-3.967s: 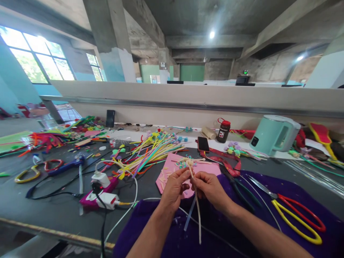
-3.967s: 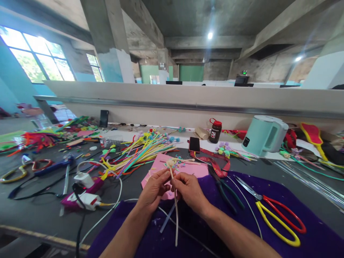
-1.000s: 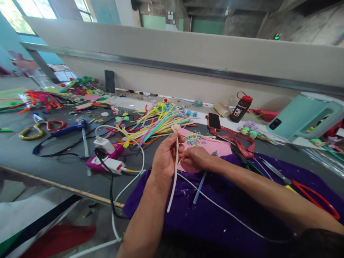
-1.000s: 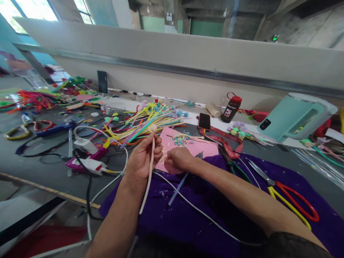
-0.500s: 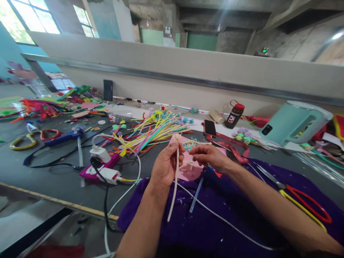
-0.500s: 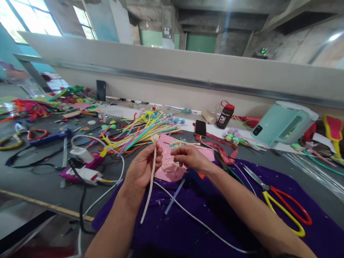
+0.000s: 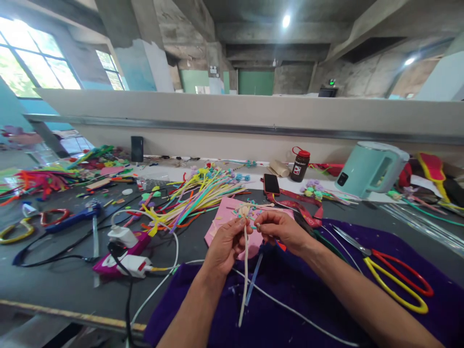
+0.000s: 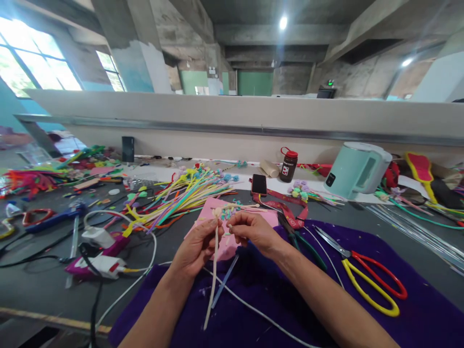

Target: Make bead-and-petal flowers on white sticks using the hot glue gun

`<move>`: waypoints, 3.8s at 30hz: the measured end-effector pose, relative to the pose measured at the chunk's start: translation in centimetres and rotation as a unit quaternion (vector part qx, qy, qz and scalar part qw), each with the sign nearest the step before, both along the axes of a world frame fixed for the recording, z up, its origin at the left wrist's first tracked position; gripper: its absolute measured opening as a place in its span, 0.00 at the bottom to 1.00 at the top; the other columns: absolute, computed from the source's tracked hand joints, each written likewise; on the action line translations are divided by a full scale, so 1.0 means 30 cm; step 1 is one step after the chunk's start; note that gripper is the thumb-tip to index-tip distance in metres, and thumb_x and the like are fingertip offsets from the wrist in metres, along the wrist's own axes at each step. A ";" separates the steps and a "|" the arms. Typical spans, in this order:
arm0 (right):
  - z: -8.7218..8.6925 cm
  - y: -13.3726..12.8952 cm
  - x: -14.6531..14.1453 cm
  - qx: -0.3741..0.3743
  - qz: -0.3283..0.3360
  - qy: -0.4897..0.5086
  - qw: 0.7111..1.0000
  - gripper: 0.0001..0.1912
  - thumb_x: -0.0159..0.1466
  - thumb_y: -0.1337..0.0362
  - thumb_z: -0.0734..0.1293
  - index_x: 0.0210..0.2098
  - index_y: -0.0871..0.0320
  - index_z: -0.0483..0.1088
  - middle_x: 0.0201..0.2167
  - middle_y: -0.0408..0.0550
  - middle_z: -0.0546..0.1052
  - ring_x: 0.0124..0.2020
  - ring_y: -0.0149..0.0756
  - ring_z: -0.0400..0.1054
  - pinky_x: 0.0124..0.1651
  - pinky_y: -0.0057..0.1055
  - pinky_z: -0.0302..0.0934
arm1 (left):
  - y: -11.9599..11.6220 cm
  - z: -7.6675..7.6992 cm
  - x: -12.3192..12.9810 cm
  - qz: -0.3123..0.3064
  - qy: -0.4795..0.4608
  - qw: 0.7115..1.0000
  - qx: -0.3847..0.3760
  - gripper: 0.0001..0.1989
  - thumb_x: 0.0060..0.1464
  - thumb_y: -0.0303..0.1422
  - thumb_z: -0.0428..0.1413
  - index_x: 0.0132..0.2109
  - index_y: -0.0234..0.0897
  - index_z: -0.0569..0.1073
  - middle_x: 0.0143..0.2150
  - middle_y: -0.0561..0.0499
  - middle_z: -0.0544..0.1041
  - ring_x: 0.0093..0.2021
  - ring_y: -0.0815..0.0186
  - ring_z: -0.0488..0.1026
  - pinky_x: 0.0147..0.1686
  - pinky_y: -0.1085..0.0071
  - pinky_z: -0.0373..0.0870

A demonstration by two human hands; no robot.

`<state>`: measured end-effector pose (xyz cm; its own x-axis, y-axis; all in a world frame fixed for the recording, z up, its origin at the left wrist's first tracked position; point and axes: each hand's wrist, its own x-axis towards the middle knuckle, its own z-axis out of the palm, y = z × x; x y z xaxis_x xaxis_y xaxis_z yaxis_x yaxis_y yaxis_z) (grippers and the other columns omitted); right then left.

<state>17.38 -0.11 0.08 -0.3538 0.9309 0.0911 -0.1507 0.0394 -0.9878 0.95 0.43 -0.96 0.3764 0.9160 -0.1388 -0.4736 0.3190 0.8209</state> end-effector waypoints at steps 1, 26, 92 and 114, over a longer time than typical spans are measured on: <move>-0.001 0.000 0.004 -0.002 -0.005 0.008 1.000 0.04 0.51 0.70 0.65 0.29 0.60 0.68 0.16 0.38 0.66 0.15 0.22 0.57 0.16 0.19 0.50 | -0.001 0.000 0.002 0.000 0.003 1.000 -0.007 0.10 0.44 0.33 0.57 0.34 0.32 0.70 0.22 0.55 0.71 0.13 0.82 0.58 0.08 0.85 0.49; 0.016 -0.030 0.004 0.003 -0.085 0.036 0.996 0.08 0.51 0.64 0.69 0.26 0.61 0.67 0.18 0.40 0.70 0.16 0.24 0.61 0.17 0.20 0.53 | -0.015 -0.020 0.023 -0.010 0.053 0.997 0.050 0.11 0.45 0.37 0.57 0.28 0.30 0.71 0.20 0.55 0.69 0.11 0.82 0.55 0.08 0.83 0.46; -0.027 -0.142 0.202 0.079 -0.101 -0.154 0.980 0.14 0.59 0.58 0.58 0.38 0.60 0.68 0.26 0.48 0.71 0.26 0.37 0.64 0.28 0.31 0.57 | -0.020 0.014 -0.009 0.109 0.051 0.988 0.093 0.13 0.44 0.38 0.58 0.22 0.32 0.69 0.12 0.57 0.66 0.10 0.79 0.54 0.10 0.81 0.49; -0.078 -0.234 0.107 0.135 -0.137 -0.199 0.961 0.26 0.60 0.46 0.54 0.21 0.62 0.66 0.28 0.51 0.70 0.23 0.32 0.60 0.25 0.29 0.53 | -0.033 -0.018 0.032 0.074 0.084 0.987 0.113 0.13 0.45 0.38 0.57 0.25 0.31 0.68 0.16 0.55 0.69 0.11 0.78 0.58 0.10 0.81 0.52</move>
<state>20.58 -7.13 -2.24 -0.1548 0.9553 0.2520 0.2889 0.2877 -0.9131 1.90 -0.56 -1.52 0.2261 0.9737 0.0267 -0.3529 0.0563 0.9340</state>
